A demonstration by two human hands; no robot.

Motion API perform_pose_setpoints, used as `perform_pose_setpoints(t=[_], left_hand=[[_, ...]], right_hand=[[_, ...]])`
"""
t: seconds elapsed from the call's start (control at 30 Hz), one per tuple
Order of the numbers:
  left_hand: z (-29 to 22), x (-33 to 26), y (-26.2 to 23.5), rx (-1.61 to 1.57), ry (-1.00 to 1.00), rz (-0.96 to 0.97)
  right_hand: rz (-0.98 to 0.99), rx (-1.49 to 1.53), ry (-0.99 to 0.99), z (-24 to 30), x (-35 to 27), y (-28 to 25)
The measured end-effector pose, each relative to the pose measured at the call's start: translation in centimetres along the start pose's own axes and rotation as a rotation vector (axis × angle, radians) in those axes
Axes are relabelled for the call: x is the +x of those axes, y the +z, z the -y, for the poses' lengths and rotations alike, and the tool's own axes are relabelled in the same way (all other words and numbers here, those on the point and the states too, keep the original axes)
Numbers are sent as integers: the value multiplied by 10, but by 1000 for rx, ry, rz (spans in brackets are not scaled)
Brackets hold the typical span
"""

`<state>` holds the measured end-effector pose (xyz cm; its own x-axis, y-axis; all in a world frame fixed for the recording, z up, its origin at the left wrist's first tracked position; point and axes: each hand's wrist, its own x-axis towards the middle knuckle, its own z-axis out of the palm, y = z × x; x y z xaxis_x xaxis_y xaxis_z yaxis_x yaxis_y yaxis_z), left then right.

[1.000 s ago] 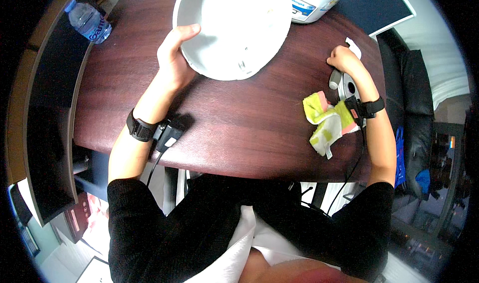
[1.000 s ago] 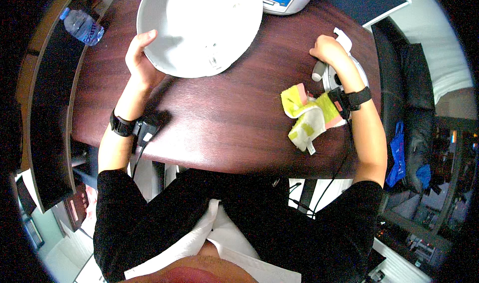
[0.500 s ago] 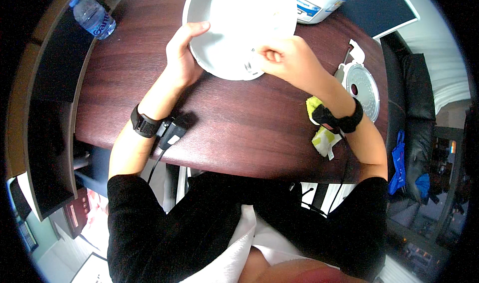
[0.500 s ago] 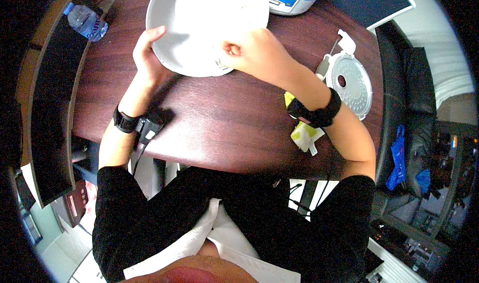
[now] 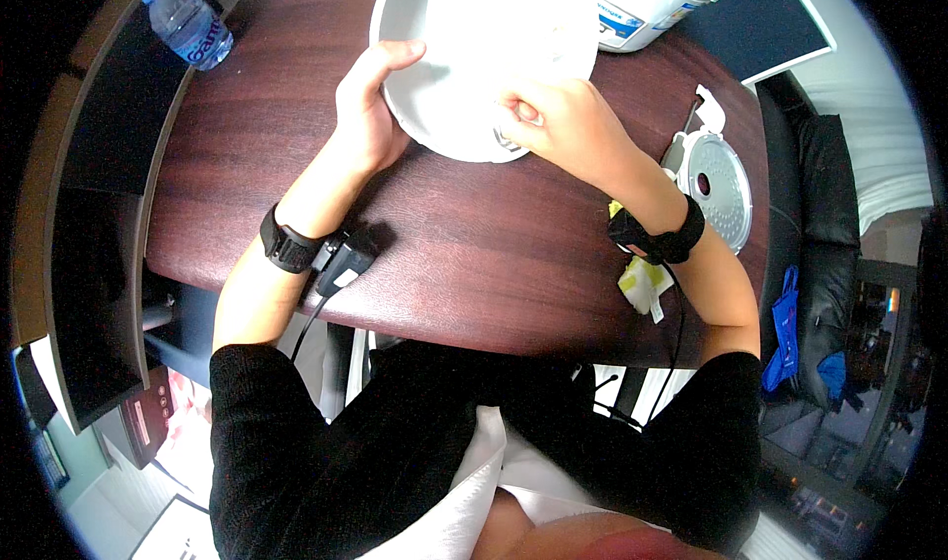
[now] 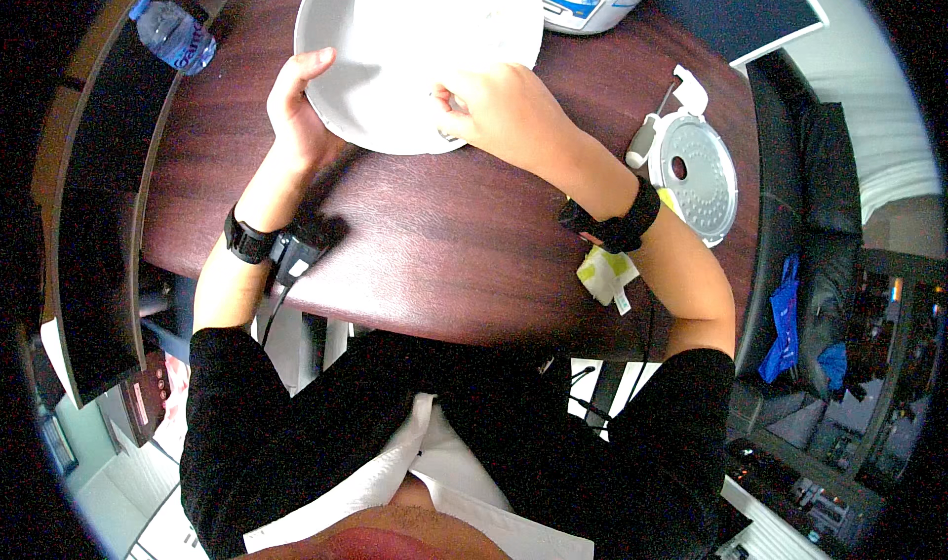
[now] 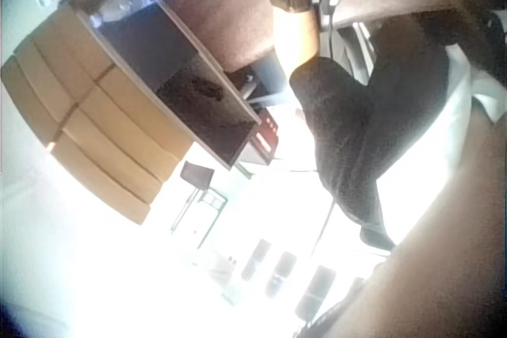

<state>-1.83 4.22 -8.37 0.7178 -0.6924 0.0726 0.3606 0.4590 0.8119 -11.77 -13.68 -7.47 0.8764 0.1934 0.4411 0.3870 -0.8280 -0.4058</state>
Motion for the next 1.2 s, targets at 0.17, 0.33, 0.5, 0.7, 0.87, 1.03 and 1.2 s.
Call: perform_pose_setpoints(t=[0.17,0.33,0.5,0.7,0.87,1.03,1.2], left_hand=[[-2,-1,3,33,4,-4],[-1,0,-3,17,-16,6],[-2,-1,0,25,-29,6],[-2,0,2,22,-16,-5],[-3,2,0,81,-21,-26],[0,3,-1,77,-23,-34],[-1,4,1,86,-19,-68]], right_hand=[[-16,-70,-46,-2,0,1],[-12,-85,-15,1,1,0],[13,59,111,0,1,3],[-49,94,170,-2,-2,8],[-75,64,181,-1,-3,14],[-68,59,192,-2,-4,17],[-115,59,172,-4,-5,22]])
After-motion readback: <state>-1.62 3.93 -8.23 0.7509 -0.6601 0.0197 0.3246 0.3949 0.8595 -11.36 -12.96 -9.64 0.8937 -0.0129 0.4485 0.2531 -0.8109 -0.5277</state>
